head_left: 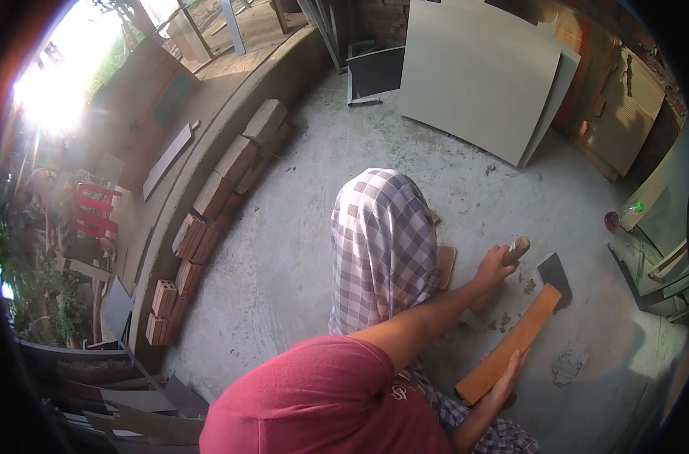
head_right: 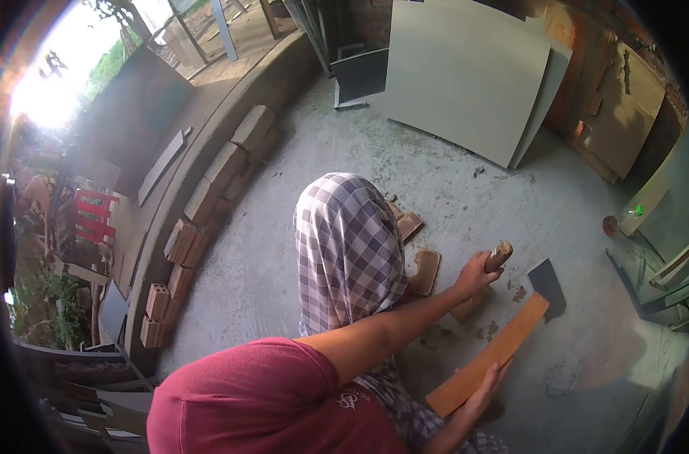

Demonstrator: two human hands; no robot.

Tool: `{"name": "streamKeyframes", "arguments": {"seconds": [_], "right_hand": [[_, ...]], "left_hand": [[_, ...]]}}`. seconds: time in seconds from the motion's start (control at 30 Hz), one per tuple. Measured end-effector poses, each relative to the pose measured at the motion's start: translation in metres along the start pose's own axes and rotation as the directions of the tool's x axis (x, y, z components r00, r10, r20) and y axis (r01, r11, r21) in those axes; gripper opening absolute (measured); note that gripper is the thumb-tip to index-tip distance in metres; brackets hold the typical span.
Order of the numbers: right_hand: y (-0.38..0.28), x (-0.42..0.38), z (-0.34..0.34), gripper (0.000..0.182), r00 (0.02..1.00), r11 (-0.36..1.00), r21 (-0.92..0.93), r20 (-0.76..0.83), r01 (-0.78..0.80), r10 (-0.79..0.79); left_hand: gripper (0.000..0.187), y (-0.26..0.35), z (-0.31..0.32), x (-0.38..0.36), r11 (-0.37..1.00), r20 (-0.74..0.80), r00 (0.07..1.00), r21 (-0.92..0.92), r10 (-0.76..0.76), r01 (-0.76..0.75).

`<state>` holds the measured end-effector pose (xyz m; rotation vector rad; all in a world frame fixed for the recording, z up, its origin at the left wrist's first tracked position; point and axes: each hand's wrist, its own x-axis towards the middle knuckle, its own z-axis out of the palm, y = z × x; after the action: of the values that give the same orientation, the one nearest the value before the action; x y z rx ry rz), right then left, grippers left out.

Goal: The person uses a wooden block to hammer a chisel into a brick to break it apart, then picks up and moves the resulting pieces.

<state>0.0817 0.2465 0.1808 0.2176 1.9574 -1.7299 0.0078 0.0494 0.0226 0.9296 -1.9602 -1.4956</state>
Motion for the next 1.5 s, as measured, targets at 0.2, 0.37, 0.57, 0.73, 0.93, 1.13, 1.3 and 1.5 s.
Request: {"name": "streamKeyframes", "arguments": {"seconds": [0.2, 0.37, 0.57, 0.73, 0.93, 1.13, 1.3, 1.5], "right_hand": [[0.011, 0.007, -0.008, 0.066, 0.999, 0.998, 0.051, -0.002, -0.038, 0.038], [0.028, 0.022, -0.022, 0.066, 0.999, 0.999, 0.046, 0.048, -0.004, 0.002], [0.009, 0.005, -0.004, 0.065, 1.0, 1.0, 0.008, 0.028, -0.001, 0.001], [0.005, 0.003, -0.004, 0.064, 1.0, 1.0, 0.01, 0.028, 0.01, -0.011], [0.005, 0.003, -0.006, 0.071, 0.998, 1.0, 0.009, 0.059, -0.029, 0.029], [0.014, 0.005, -0.007, 0.066, 0.998, 0.998, 0.043, 0.043, -0.043, 0.042], [0.005, 0.008, -0.003, 0.067, 1.0, 0.999, 0.051, 0.03, 0.002, -0.004], [0.0, 0.005, -0.009, 0.07, 0.996, 0.993, 0.088, 0.062, -0.073, 0.068]], "left_hand": [[0.033, 0.006, -0.001, -0.002, 1.0, 0.01, 1.0, -0.031, 0.001, -0.001], [0.031, 0.002, -0.001, -0.001, 1.0, -0.01, 1.0, -0.02, 0.023, -0.023], [0.03, 0.004, -0.005, 0.0, 0.999, -0.031, 0.999, -0.038, -0.012, 0.011], [0.03, 0.0, -0.003, 0.001, 0.999, -0.045, 0.999, -0.022, 0.024, -0.025], [0.031, 0.001, -0.003, 0.0, 1.0, -0.048, 0.999, -0.021, 0.021, -0.022], [0.031, 0.004, -0.008, -0.001, 0.999, -0.034, 0.999, -0.032, -0.009, 0.008], [0.032, 0.005, -0.003, 0.005, 0.999, -0.064, 0.998, -0.019, 0.029, -0.03], [0.033, 0.007, -0.009, 0.003, 1.0, -0.014, 1.0, 0.006, -0.028, 0.028]]}}
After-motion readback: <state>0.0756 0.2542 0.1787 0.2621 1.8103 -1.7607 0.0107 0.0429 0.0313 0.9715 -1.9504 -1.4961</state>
